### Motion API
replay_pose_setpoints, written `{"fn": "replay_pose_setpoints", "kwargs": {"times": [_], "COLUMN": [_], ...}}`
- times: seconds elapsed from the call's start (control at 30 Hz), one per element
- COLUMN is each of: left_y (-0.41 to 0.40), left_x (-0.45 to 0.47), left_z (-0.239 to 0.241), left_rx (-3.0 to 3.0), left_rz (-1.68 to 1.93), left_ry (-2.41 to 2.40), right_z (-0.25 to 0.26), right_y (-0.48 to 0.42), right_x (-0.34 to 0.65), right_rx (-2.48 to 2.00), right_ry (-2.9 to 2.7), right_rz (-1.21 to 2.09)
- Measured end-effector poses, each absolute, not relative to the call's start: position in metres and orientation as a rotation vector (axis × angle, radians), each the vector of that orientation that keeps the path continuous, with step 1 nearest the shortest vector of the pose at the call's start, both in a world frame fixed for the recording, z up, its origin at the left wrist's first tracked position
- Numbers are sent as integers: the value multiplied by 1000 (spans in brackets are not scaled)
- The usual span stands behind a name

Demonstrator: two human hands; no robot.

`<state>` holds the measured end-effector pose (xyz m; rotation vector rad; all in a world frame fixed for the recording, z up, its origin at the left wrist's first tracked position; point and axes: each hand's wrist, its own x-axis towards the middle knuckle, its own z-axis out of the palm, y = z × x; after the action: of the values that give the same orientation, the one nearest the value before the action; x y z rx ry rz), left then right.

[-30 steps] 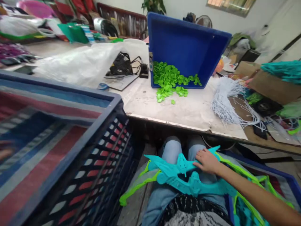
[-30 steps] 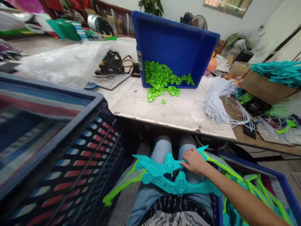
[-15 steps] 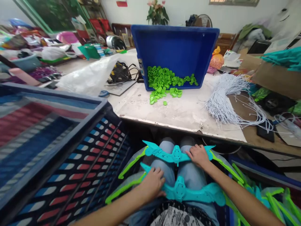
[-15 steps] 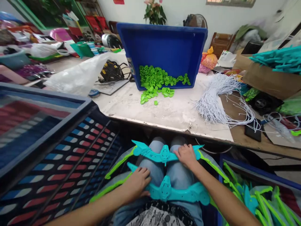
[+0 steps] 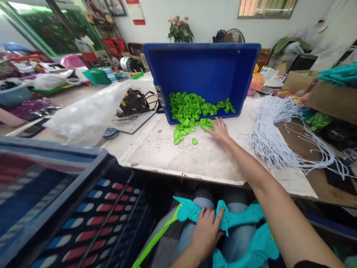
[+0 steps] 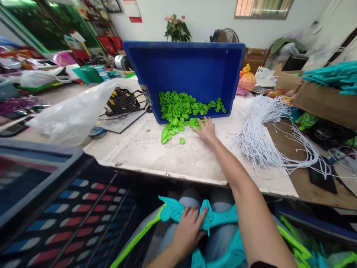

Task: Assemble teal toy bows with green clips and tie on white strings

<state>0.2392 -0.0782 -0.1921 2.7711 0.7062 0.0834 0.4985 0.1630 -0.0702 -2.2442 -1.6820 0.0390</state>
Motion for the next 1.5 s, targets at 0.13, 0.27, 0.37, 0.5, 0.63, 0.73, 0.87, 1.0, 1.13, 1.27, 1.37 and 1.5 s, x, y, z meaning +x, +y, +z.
{"fn": "replay_pose_setpoints", "kwargs": {"times": [0.13, 0.27, 0.37, 0.5, 0.63, 0.73, 0.87, 1.0, 1.13, 1.27, 1.37, 1.5], "left_y": [-83, -82, -80, -79, -78, -76, -65, -52, -42, -37, -33, -24], "left_x": [240, 239, 241, 249, 261, 265, 267, 270, 274, 278, 283, 293], "left_z": [-220, -215, -207, -194, -170, -149, -131, -131, -134, -132, -130, -132], "left_rx": [2853, 2851, 2829, 2760, 2660, 2582, 2508, 2458, 2454, 2419, 2326, 2189], "left_rz": [301, 353, 311, 137, -74, -145, -297, -393, -367, -381, -396, -384], "left_ry": [732, 719, 692, 671, 688, 699, 655, 641, 652, 642, 623, 599], "right_z": [-87, -103, -105, -95, -86, -83, -83, -90, -100, -100, -89, -73], "right_y": [212, 177, 125, 68, 45, 41, 22, -26, -68, -87, -92, -88], "right_x": [500, 484, 483, 485, 472, 461, 468, 489, 498, 505, 519, 537], "right_rx": [-2251, -1950, -1799, -1830, -1942, -2000, -2019, -2071, -2178, -2120, -1903, -1707], "right_ry": [-1718, -2001, -2160, -2109, -2071, -2021, -1669, -1295, -1314, -1427, -1689, -2031], "right_rz": [155, 46, 82, -11, -133, -102, 45, 308, 48, -182, -75, 250]}}
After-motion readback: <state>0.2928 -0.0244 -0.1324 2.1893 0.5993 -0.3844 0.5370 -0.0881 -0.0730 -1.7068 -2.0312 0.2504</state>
